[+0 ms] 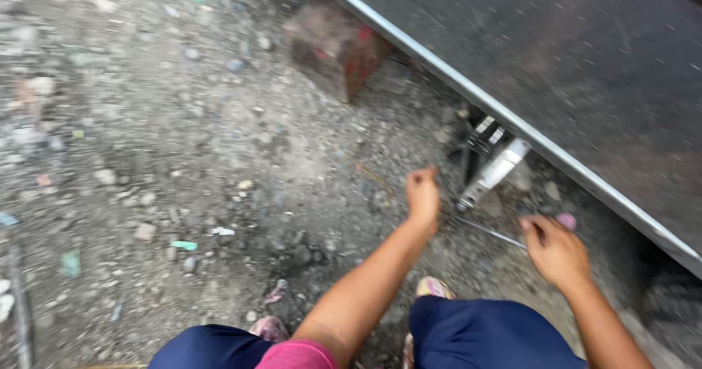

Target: The person kneels beside a car wheel raised on jack stands and uses a long lug wrench to loosen the lug nuts on the wheel hub, repositioning the wrench on different nuts. They then move to the scissor jack under the vehicle and crank its handle to adjust the jack.

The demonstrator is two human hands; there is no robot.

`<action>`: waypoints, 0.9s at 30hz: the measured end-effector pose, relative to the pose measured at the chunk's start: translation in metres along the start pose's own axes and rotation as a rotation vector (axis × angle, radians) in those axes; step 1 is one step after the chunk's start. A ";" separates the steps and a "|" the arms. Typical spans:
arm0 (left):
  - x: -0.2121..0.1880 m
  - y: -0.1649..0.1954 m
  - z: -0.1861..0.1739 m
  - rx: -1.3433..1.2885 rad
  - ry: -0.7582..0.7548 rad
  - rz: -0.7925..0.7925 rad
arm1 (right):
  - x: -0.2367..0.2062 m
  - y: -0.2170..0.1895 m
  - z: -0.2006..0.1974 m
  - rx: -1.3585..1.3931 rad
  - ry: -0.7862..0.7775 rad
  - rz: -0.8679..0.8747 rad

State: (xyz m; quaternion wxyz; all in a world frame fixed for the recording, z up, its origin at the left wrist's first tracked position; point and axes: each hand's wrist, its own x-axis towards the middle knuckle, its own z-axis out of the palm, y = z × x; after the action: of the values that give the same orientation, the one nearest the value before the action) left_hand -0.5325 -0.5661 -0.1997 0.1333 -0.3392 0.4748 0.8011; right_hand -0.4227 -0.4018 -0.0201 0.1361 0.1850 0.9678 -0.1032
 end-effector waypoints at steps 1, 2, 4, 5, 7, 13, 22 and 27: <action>0.005 -0.007 0.001 0.040 0.077 0.055 | 0.003 0.018 0.007 0.160 0.087 -0.081; 0.009 -0.013 0.000 0.102 0.141 0.114 | 0.007 0.032 0.015 0.221 0.106 -0.109; 0.011 -0.020 -0.001 0.150 0.277 0.047 | 0.014 0.049 0.033 0.356 0.135 -0.150; 0.010 -0.025 -0.003 0.138 0.245 0.127 | 0.018 0.050 0.041 0.406 0.111 -0.203; 0.005 -0.027 -0.008 0.032 0.156 0.097 | 0.020 0.040 0.058 0.320 0.317 -0.241; -0.018 -0.001 -0.001 -0.320 -0.147 -0.266 | 0.009 -0.012 0.064 0.030 0.640 -0.062; -0.014 0.014 0.011 -0.466 -0.280 -0.376 | 0.016 -0.014 0.066 1.669 0.487 0.345; 0.028 0.074 -0.023 -0.576 -0.230 -0.356 | 0.003 -0.024 0.065 2.025 0.312 0.159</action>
State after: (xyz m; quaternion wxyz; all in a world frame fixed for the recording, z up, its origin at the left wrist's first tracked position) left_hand -0.5829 -0.6268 -0.1767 0.2221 -0.3478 0.1447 0.8993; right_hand -0.4197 -0.4388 -0.0789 -0.2045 0.2880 0.4188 -0.8366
